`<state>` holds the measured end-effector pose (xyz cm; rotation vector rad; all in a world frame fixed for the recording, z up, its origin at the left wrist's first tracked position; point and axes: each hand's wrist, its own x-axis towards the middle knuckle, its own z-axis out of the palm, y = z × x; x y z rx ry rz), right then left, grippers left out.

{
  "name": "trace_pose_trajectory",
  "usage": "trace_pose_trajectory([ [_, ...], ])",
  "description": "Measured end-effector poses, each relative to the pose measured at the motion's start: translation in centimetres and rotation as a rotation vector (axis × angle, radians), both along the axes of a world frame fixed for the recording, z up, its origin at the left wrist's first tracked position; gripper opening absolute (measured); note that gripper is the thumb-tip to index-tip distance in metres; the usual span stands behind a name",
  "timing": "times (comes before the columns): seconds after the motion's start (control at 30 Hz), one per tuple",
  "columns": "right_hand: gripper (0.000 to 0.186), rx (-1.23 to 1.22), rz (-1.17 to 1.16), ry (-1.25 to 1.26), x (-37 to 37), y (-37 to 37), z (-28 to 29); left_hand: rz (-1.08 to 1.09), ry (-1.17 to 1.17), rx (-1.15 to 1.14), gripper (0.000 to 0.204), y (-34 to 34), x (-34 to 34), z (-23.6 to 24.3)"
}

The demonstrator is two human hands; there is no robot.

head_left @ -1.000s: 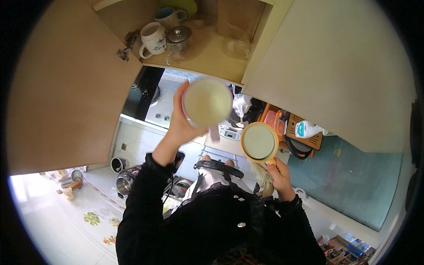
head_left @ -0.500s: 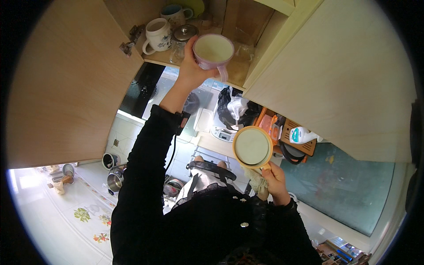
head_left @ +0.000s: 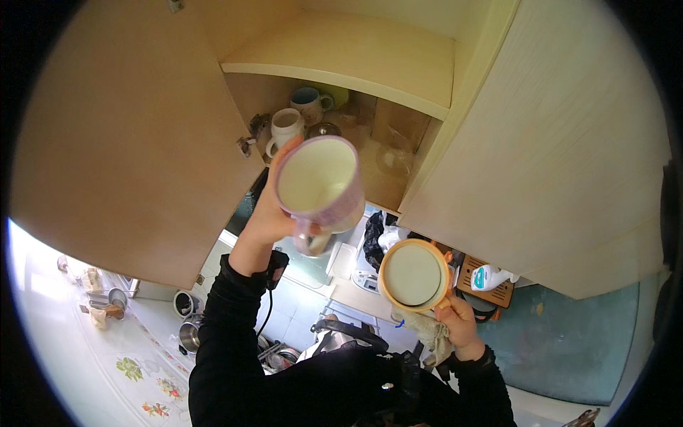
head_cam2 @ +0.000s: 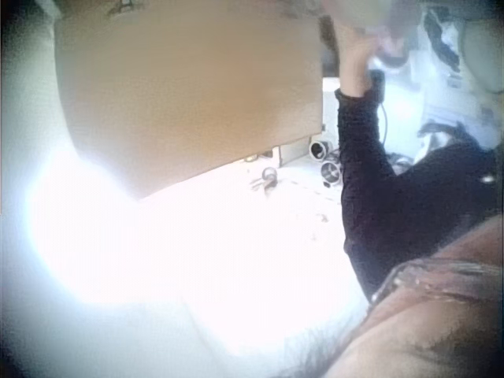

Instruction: The person wipes the inside of a wall-mounted kitchen cupboard with a cloth, then removes several mugs, a small box, and a plate, wiping each item and placing them back on the shelves. The person also sprays the interior with a cleaning solution and wipes the shelves.

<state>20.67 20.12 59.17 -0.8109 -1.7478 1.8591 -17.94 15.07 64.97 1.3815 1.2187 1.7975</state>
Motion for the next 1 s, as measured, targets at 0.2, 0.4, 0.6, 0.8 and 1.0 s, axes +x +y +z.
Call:
trace_pose_trajectory([
  [0.2, 0.037, 0.016, 0.049, 0.024, -2.1, 1.3, 8.0, -0.094, -0.200, 0.183, 0.136, -1.0, -1.3, 5.5],
  [0.4, 0.026, 0.101, 0.016, 0.168, -6.0, 1.8, 15.9, -0.092, 0.038, 0.336, 0.125, -2.1, -2.2, 9.9],
  [0.6, 0.031, 0.165, -0.090, 0.264, -11.2, 3.4, 22.2, 0.108, -0.084, 0.377, 0.109, -0.4, -4.9, 13.5],
  [0.8, 0.031, 0.134, -0.119, 0.355, -17.7, 5.4, 24.2, 0.107, -0.056, 0.365, 0.107, 3.5, -8.8, 15.6],
  [1.0, 0.036, 0.069, -0.175, 0.362, -22.5, 6.5, 24.3, 0.189, 0.075, 0.257, 0.102, 7.4, -11.9, 15.8],
])
